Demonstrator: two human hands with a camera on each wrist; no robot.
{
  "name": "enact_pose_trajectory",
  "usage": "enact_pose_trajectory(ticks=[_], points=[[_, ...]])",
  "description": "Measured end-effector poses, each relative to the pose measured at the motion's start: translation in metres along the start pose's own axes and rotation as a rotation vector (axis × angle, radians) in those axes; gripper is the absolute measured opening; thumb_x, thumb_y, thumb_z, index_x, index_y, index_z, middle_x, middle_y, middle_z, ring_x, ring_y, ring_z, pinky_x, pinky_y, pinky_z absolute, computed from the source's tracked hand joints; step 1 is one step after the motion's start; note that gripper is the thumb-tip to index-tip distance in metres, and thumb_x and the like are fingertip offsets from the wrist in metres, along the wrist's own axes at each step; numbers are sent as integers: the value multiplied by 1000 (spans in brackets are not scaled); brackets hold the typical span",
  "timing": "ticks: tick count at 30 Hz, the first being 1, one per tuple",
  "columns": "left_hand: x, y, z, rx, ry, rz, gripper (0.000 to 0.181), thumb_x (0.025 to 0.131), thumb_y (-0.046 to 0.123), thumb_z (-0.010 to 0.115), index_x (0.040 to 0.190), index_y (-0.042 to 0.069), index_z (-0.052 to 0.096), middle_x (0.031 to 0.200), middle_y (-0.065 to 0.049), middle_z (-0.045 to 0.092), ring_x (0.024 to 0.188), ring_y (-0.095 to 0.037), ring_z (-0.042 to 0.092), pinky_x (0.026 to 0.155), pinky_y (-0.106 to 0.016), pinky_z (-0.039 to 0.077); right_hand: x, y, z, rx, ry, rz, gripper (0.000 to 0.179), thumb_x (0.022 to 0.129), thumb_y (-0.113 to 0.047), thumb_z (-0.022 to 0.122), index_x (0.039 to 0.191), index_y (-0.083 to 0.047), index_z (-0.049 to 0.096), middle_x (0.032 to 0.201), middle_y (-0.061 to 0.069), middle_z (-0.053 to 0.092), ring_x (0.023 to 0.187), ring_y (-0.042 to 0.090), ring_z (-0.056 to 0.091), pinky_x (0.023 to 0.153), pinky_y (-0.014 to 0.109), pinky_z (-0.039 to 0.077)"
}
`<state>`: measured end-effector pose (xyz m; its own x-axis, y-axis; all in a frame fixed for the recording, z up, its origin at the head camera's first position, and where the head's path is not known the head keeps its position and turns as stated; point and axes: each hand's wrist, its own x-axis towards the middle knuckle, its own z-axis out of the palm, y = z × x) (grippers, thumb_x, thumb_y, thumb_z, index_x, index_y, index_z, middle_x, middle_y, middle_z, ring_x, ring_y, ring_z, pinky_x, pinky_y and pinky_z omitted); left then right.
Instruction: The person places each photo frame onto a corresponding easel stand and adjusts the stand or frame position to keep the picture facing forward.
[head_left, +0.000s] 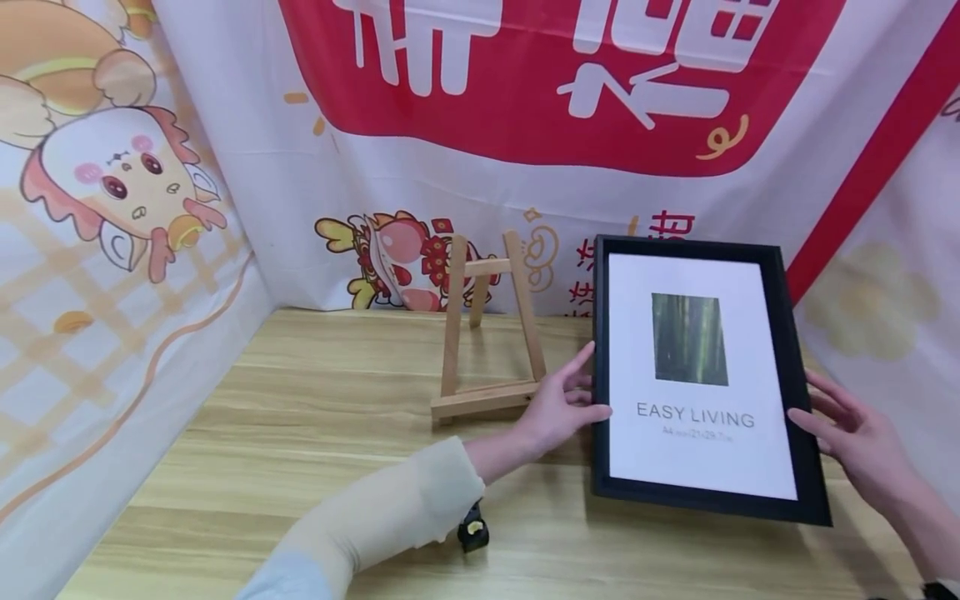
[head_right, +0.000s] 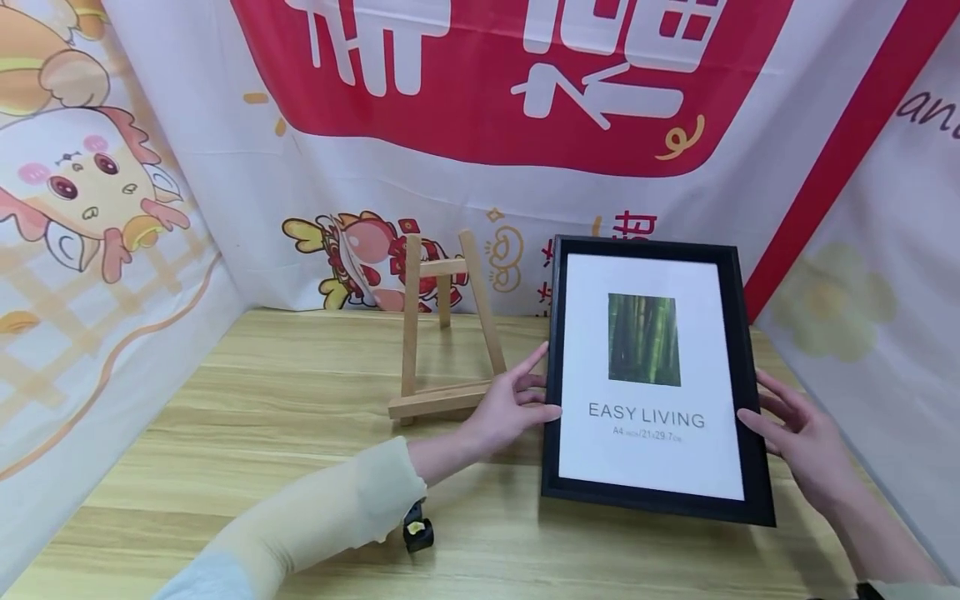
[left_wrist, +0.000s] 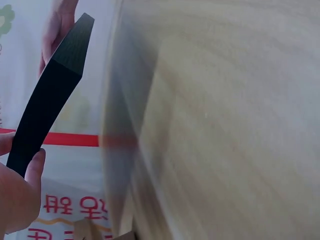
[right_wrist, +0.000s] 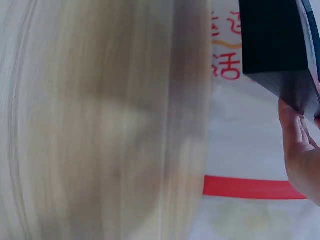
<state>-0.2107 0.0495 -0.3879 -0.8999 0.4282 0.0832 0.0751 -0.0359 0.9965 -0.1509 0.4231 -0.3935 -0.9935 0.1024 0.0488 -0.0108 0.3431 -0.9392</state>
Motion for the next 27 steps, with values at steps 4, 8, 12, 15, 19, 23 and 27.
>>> enact_pose_trajectory(ticks=[4, 8, 12, 15, 19, 23, 27], points=[[-8, 8, -13, 22, -18, 29, 92, 80, -4, 75, 151, 36, 32, 114, -5, 61, 96, -16, 64, 80, -27, 56, -5, -11, 9, 134, -18, -20, 64, 97, -11, 60, 152, -30, 34, 114, -19, 51, 88, -4, 60, 66, 20, 54], [-17, 15, -28, 42, -26, 82, 92, 82, -6, 72, 152, 35, 30, 120, -9, 59, 94, -21, 65, 79, -29, 57, -7, -24, 24, 259, -16, -72, 62, 96, -5, 59, 150, -28, 39, 115, -17, 53, 91, -4, 61, 67, 18, 53], [-24, 19, -44, 80, -26, 146, 91, 84, -4, 71, 153, 35, 27, 126, -13, 56, 95, -23, 64, 82, -30, 56, -5, -37, 41, 309, 3, -155, 63, 94, 1, 60, 149, -24, 41, 117, -16, 56, 92, -3, 63, 68, 16, 54], [-29, 21, -56, 102, -20, 183, 90, 85, -2, 70, 154, 35, 24, 137, -11, 50, 101, -26, 62, 85, -32, 55, -2, -46, 54, 261, 15, -201, 63, 94, 0, 61, 150, -22, 40, 118, -15, 56, 93, -3, 63, 71, 13, 53], [-37, 23, -72, 111, 10, 231, 89, 86, -3, 70, 155, 31, 23, 152, -3, 35, 112, -31, 56, 92, -40, 52, 5, -57, 71, 133, 15, -239, 64, 95, -4, 61, 152, -21, 36, 126, -12, 51, 101, -5, 57, 78, 9, 49], [-46, 24, -86, 137, 47, 300, 88, 86, -4, 69, 155, 27, 25, 155, 1, 32, 118, -31, 53, 93, -44, 51, 12, -67, 88, 93, 6, -281, 64, 95, -5, 61, 152, -19, 34, 133, -7, 48, 107, -1, 54, 82, 9, 47], [-52, 25, -101, 168, 82, 378, 87, 85, -7, 69, 155, 21, 26, 155, 1, 31, 117, -28, 53, 92, -40, 52, 20, -77, 105, 94, 3, -330, 63, 95, -4, 61, 151, -18, 36, 132, -5, 49, 110, 3, 53, 83, 11, 48]])
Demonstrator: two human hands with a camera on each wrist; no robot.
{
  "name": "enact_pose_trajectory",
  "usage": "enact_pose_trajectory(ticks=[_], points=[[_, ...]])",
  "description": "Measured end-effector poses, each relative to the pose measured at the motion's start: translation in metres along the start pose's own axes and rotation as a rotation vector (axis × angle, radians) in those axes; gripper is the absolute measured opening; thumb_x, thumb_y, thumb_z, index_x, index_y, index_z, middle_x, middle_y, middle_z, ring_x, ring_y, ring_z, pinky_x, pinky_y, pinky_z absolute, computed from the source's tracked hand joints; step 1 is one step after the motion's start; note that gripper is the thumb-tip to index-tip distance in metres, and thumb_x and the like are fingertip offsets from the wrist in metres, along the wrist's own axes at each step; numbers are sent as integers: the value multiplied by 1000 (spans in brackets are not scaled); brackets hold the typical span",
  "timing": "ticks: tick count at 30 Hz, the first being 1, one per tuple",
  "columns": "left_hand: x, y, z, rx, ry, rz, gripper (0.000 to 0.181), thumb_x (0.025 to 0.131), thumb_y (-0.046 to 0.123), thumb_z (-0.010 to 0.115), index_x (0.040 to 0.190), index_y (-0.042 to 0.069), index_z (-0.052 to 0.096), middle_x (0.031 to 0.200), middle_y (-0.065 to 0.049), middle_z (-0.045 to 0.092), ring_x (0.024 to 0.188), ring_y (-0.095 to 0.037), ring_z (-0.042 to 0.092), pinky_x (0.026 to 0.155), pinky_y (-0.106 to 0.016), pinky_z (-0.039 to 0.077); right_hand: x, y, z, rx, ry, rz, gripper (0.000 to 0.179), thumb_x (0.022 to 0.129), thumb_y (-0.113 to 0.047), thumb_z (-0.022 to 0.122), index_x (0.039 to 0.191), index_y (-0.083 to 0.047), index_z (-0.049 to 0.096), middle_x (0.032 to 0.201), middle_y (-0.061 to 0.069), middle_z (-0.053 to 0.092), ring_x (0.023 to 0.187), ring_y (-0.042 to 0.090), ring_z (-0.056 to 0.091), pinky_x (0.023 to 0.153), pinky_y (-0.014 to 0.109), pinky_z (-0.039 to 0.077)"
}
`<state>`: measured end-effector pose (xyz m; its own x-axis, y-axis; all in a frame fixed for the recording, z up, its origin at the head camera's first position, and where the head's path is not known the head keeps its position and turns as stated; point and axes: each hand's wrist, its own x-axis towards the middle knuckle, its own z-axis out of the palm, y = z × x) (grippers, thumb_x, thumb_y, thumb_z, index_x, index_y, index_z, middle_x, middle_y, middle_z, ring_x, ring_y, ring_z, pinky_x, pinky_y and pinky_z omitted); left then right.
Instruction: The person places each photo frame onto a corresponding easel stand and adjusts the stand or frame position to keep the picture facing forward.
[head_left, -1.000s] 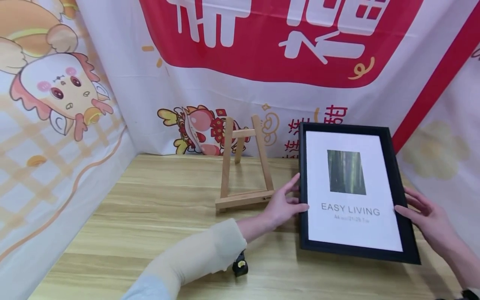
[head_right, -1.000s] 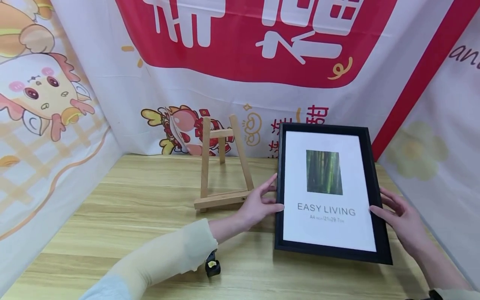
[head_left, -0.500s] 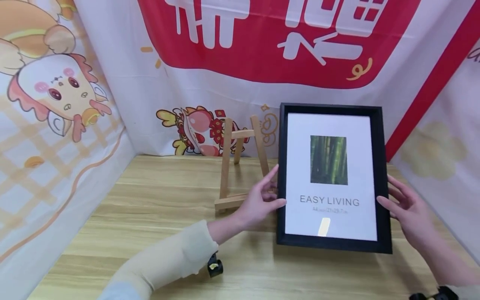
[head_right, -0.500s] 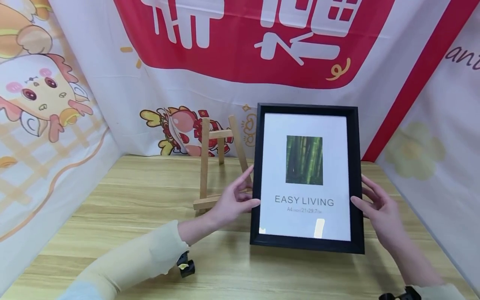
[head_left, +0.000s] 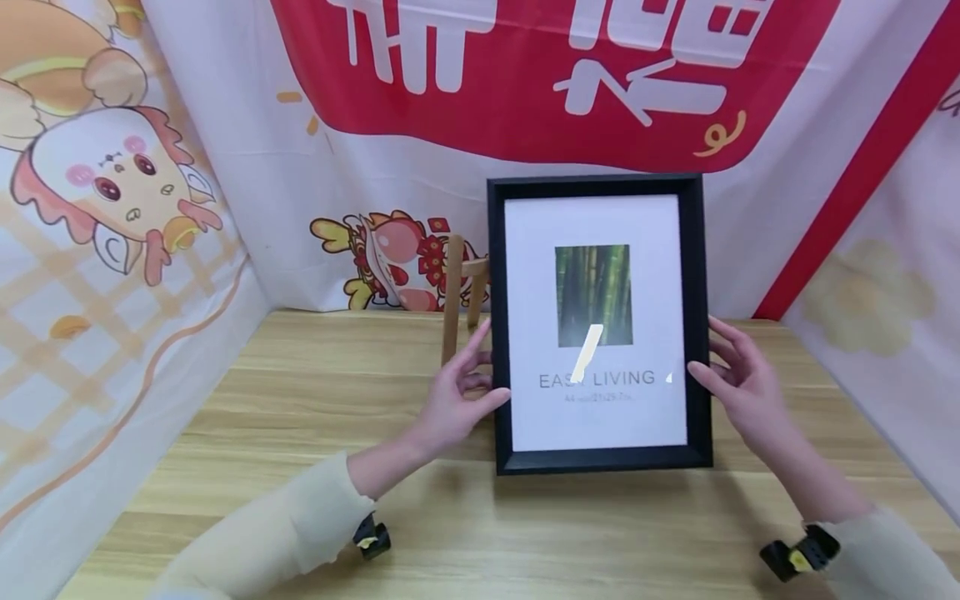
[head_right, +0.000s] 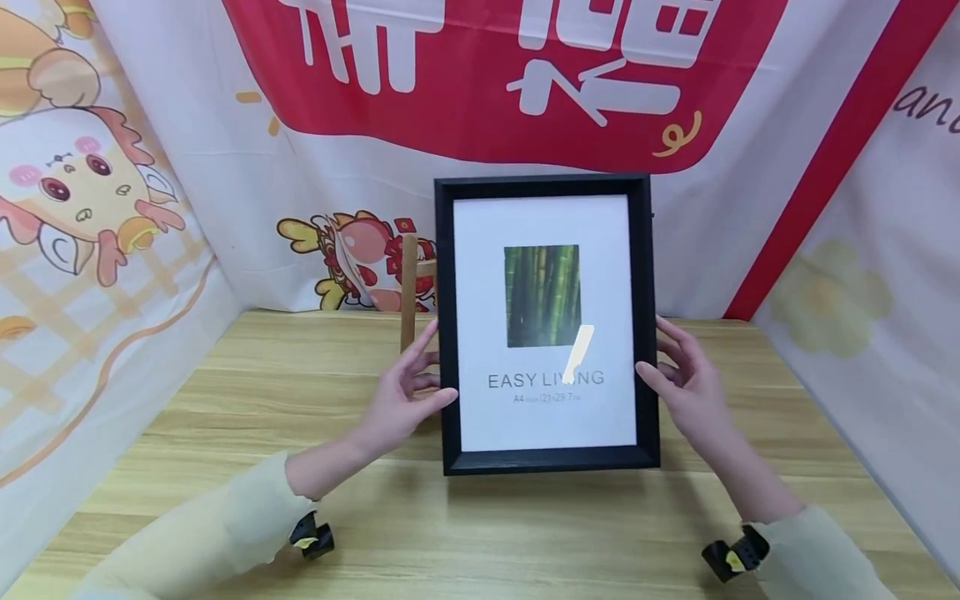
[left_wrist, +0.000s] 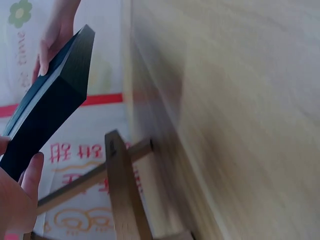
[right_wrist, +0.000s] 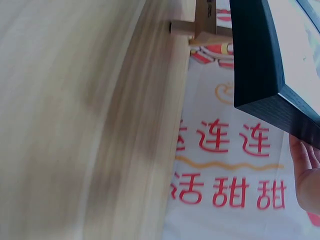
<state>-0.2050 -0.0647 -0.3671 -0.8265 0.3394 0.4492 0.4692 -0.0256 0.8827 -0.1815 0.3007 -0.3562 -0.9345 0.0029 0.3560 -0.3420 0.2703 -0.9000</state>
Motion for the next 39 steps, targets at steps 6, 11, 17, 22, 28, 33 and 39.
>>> enact_pose_trajectory(ticks=[6, 11, 17, 22, 28, 33, 39], points=[[-6, 4, -25, 44, 45, -11, 86, 86, -5, 69, 155, 25, 27, 140, -12, 49, 105, -30, 58, 85, -37, 55, 17, -9, 24, 19, -14, -106, 61, 94, 0, 60, 149, -13, 38, 128, -4, 53, 112, 10, 54, 85, 14, 49], [-6, 5, -42, 58, 71, 13, 85, 87, -5, 68, 154, 27, 27, 139, -12, 49, 104, -33, 59, 85, -35, 55, 29, -16, 41, -3, -21, -146, 62, 94, 1, 60, 149, -13, 37, 132, 6, 52, 112, 11, 55, 86, 16, 49], [-3, 8, -64, 78, 121, 29, 85, 87, -7, 67, 154, 29, 28, 137, -13, 51, 99, -34, 62, 74, -35, 59, 53, -23, 64, 16, -22, -187, 60, 94, 2, 59, 148, -11, 37, 132, 18, 51, 111, 15, 56, 87, 18, 50], [1, 10, -82, 140, 161, 30, 84, 88, -6, 66, 153, 32, 28, 136, -12, 51, 101, -35, 61, 73, -32, 59, 70, -26, 83, 52, -16, -196, 59, 95, 2, 58, 147, -11, 36, 125, 17, 54, 101, 16, 60, 85, 19, 52], [10, 10, -97, 201, 187, 42, 83, 89, -3, 66, 153, 34, 27, 131, -15, 53, 101, -33, 61, 76, -30, 58, 89, -28, 100, 69, 7, -228, 58, 94, 4, 58, 146, -12, 37, 125, 18, 56, 97, 14, 63, 85, 20, 52], [16, 9, -108, 242, 220, 59, 83, 90, -4, 64, 155, 31, 25, 132, -17, 51, 103, -32, 59, 77, -24, 56, 103, -28, 114, 100, 20, -234, 58, 94, 5, 56, 146, -12, 37, 127, 17, 55, 99, 15, 62, 86, 22, 52], [20, 0, -115, 267, 240, 79, 82, 91, -4, 63, 155, 31, 25, 131, -18, 50, 104, -32, 59, 76, -22, 56, 112, -21, 128, 124, 37, -231, 58, 95, 5, 56, 146, -13, 36, 128, 17, 53, 99, 20, 60, 85, 23, 52]])
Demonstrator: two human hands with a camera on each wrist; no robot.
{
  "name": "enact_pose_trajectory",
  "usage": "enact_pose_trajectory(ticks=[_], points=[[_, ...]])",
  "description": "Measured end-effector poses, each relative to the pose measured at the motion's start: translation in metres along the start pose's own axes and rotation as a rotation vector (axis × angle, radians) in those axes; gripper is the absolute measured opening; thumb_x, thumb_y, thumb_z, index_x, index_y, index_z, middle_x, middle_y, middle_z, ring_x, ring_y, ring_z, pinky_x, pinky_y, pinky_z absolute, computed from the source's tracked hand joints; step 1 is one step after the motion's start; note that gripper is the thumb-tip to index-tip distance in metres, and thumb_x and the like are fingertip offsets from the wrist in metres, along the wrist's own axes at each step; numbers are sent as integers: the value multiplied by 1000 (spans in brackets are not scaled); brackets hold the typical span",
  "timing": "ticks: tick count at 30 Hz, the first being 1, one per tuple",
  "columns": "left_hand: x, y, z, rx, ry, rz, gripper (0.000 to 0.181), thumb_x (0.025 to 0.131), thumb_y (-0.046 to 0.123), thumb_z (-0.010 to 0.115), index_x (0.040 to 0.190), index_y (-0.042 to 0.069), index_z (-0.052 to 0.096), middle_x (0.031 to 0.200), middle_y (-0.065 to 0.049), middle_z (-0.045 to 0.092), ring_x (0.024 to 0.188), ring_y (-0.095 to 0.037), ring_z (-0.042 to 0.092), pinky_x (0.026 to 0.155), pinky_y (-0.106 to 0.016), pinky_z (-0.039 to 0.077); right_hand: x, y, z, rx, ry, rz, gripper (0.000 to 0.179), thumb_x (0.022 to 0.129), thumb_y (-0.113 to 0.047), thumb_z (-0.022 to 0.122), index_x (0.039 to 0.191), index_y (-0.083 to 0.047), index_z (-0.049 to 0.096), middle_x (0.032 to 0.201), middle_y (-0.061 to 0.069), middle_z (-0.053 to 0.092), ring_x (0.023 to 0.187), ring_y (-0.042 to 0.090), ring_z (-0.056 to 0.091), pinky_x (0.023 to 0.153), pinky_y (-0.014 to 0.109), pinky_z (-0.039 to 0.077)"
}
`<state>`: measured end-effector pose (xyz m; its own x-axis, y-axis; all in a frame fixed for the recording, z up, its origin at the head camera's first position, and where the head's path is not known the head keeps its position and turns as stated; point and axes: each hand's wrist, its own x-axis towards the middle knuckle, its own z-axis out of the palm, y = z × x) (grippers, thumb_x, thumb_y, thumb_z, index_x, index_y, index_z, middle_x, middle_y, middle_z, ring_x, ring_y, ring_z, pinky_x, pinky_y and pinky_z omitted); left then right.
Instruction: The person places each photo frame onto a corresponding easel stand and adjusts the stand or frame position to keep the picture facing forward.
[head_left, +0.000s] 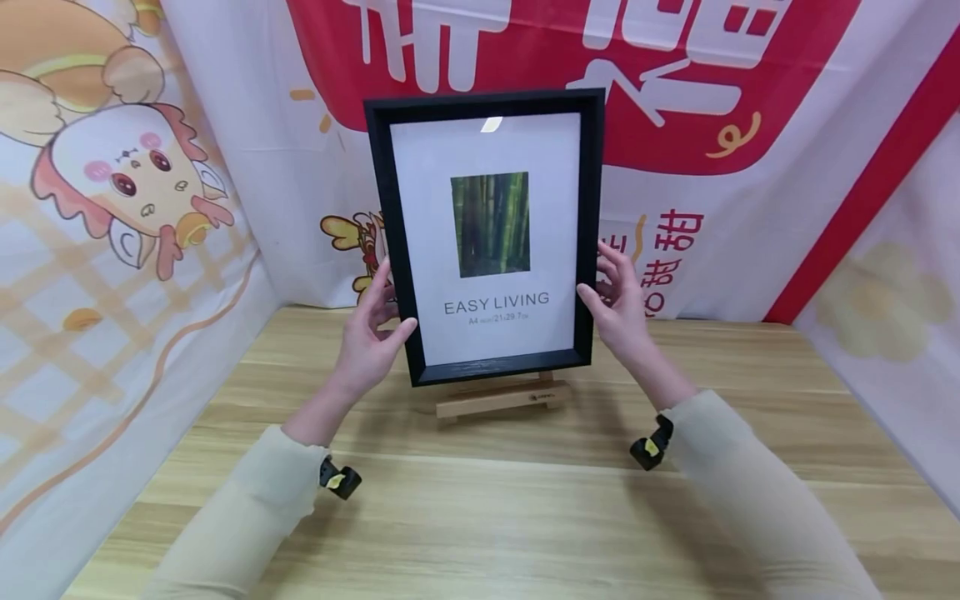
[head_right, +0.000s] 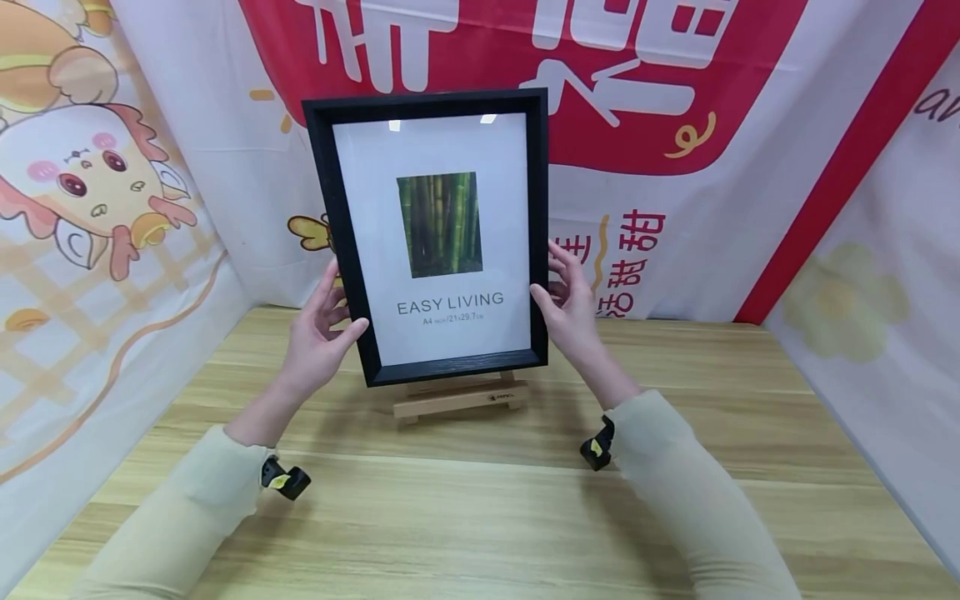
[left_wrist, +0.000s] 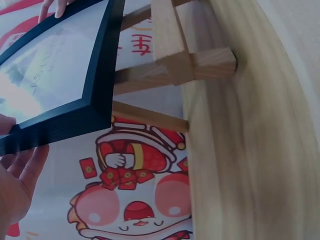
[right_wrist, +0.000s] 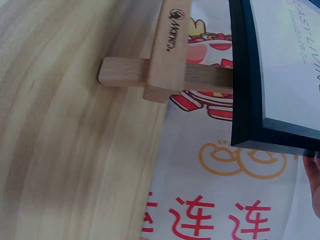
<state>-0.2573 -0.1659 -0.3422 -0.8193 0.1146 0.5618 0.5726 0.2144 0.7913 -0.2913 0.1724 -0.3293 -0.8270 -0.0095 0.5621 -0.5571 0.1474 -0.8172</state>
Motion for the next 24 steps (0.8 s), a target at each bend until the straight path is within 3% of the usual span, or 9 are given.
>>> enact_pose_trajectory(ticks=[5, 10, 14, 19, 24], points=[[-5, -8, 3, -19, -4, -24, 84, 90, -5, 63, 155, 32, 24, 135, -16, 47, 103, -33, 59, 76, -24, 56, -5, -2, 6, -22, 6, 29, 57, 93, 9, 56, 145, -6, 36, 128, 21, 54, 99, 22, 59, 84, 22, 52], [-10, -11, 7, -42, 7, -26, 85, 88, -11, 63, 156, 24, 24, 134, -20, 48, 102, -38, 59, 74, -24, 57, -12, -10, 10, -64, 8, 2, 56, 92, 12, 54, 144, 2, 35, 127, 28, 53, 106, 26, 56, 90, 28, 51], [-14, 1, 9, -38, 1, -41, 83, 88, -14, 60, 156, 14, 22, 130, -26, 49, 101, -42, 59, 74, -22, 56, -13, -8, 11, -57, 9, 2, 56, 92, 14, 54, 144, 2, 35, 128, 28, 52, 110, 31, 55, 93, 33, 50], [-16, 15, 11, 0, -14, -51, 80, 88, -14, 60, 155, 8, 22, 127, -28, 50, 100, -41, 60, 74, -23, 56, -14, -2, 12, -26, 15, 2, 57, 90, 16, 54, 143, 4, 36, 128, 30, 52, 111, 38, 55, 89, 28, 51], [-16, -3, 11, -3, -20, -60, 82, 88, -13, 61, 156, 13, 21, 129, -27, 50, 100, -41, 60, 74, -23, 56, -17, 3, 13, -39, 26, 8, 56, 90, 16, 55, 142, 4, 37, 127, 31, 53, 108, 39, 55, 85, 23, 50]])
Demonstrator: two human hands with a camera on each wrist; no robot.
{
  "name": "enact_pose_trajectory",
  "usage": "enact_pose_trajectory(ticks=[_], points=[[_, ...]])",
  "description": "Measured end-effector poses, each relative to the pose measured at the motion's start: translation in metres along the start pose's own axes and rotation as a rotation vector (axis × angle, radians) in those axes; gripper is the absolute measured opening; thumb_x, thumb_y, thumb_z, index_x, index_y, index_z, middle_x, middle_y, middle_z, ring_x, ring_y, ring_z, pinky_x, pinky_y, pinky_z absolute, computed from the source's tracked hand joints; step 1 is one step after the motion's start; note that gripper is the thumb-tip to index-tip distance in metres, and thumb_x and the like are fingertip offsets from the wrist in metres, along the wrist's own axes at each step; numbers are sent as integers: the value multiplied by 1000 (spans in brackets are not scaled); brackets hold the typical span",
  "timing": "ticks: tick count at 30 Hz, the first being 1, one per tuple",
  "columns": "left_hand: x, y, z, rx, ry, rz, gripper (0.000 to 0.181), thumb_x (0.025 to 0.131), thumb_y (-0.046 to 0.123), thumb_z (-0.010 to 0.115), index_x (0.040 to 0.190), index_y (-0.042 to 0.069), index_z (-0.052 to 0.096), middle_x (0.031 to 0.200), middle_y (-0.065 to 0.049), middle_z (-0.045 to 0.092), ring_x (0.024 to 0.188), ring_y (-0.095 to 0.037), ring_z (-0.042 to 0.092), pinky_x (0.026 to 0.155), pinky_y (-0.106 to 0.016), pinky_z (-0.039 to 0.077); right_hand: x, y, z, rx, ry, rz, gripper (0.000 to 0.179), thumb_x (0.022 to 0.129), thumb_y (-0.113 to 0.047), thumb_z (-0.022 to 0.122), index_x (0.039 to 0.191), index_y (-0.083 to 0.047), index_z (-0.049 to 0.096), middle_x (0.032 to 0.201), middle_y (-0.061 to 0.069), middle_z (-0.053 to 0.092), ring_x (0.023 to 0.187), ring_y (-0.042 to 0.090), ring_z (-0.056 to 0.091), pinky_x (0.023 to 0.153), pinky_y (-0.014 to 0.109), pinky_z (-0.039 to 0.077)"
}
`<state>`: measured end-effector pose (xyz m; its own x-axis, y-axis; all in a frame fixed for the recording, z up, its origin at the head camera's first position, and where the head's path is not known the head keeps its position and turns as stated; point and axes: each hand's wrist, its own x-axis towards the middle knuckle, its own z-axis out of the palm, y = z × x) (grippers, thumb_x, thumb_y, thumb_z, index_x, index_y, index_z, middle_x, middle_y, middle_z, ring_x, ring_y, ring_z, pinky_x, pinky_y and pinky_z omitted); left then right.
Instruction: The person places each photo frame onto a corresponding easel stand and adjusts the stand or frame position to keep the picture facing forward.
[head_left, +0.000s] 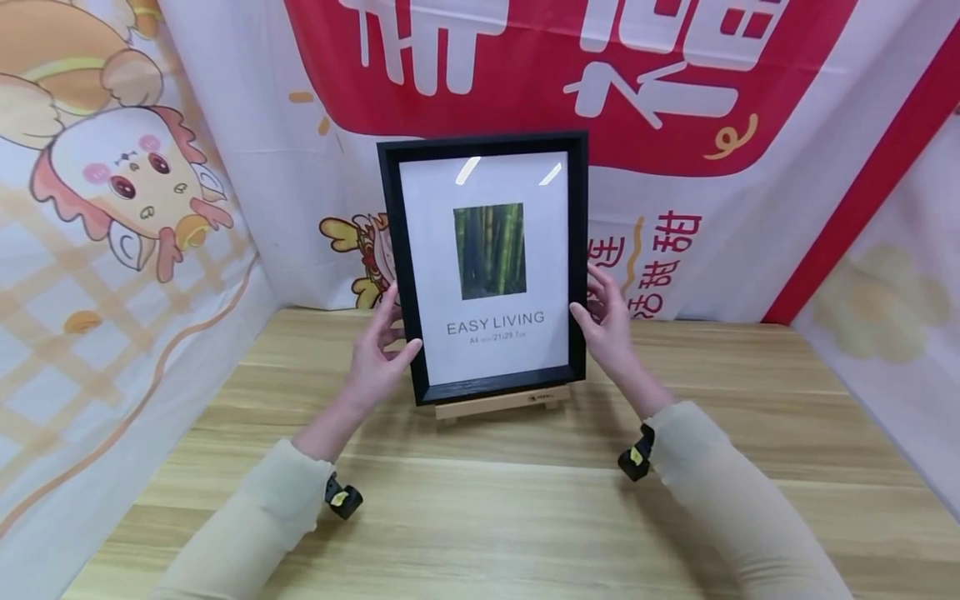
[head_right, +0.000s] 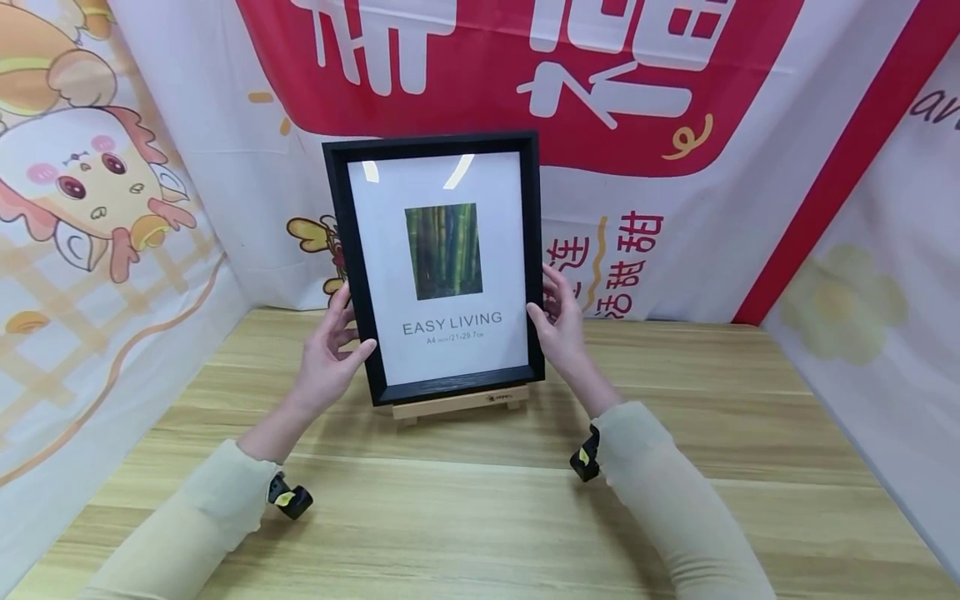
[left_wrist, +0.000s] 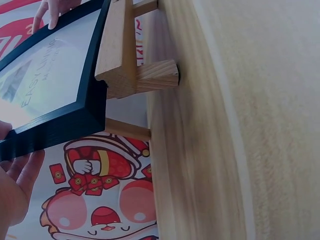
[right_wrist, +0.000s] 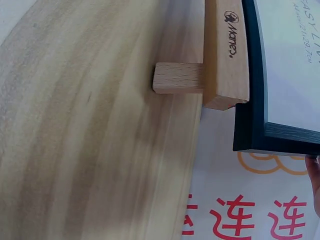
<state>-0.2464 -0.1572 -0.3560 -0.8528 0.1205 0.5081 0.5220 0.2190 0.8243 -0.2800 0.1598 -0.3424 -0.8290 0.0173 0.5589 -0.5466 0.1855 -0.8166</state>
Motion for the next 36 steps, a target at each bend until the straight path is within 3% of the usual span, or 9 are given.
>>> enact_pose_trajectory(ticks=[5, 10, 13, 19, 22, 28, 32, 36], points=[[2, -20, 1, -12, 0, -4, 86, 89, -9, 62, 156, 26, 22, 129, -22, 51, 102, -38, 61, 75, -24, 56, -1, 2, 0, 11, 10, 23, 56, 90, 16, 54, 142, 5, 37, 126, 32, 54, 101, 35, 57, 83, 21, 49], [2, -22, 2, -5, 8, 10, 86, 90, -8, 62, 155, 33, 23, 127, -19, 52, 102, -36, 61, 75, -26, 57, -1, 1, 0, 10, -1, 57, 57, 92, 13, 54, 145, 1, 36, 127, 29, 53, 104, 36, 57, 85, 23, 49], [2, -19, 3, 1, 5, -13, 86, 91, -7, 62, 155, 34, 22, 128, -18, 51, 103, -35, 61, 76, -26, 57, -1, -1, -2, -19, -9, 59, 58, 93, 11, 54, 146, -1, 35, 129, 27, 52, 110, 35, 55, 90, 27, 49], [-6, 7, 5, 57, -5, -53, 78, 92, -7, 59, 156, 14, 19, 134, -25, 46, 109, -39, 57, 81, -38, 57, -6, 0, -7, -59, -47, 76, 58, 94, 6, 56, 147, 2, 32, 131, 28, 49, 115, 37, 51, 91, 30, 48], [-14, 11, 5, 76, -5, -63, 76, 93, -6, 59, 156, 9, 18, 136, -27, 44, 112, -41, 55, 83, -43, 56, -12, 5, -15, -32, -84, 109, 61, 94, 4, 58, 148, 2, 31, 133, 28, 46, 114, 40, 51, 87, 26, 49], [-32, -23, 5, 8, -6, -123, 89, 89, -1, 68, 157, 25, 15, 144, -20, 40, 119, -38, 51, 90, -49, 52, -29, 33, -35, 20, -175, 155, 74, 90, 6, 64, 152, -6, 25, 138, 27, 42, 116, 43, 51, 86, 23, 51], [-48, -36, 10, 12, -55, -161, 98, 85, 3, 73, 156, 31, 11, 146, -20, 36, 121, -40, 49, 91, -51, 50, -43, 45, -43, -25, -257, 178, 87, 87, 5, 68, 155, -13, 17, 141, 28, 38, 118, 45, 50, 91, 38, 52], [-60, -42, 17, 23, -79, -194, 102, 83, 0, 74, 156, 29, 9, 144, -25, 36, 117, -44, 51, 88, -50, 52, -55, 52, -43, -46, -314, 214, 95, 84, 6, 70, 156, -16, 12, 143, 30, 34, 116, 49, 50, 92, 50, 50]])
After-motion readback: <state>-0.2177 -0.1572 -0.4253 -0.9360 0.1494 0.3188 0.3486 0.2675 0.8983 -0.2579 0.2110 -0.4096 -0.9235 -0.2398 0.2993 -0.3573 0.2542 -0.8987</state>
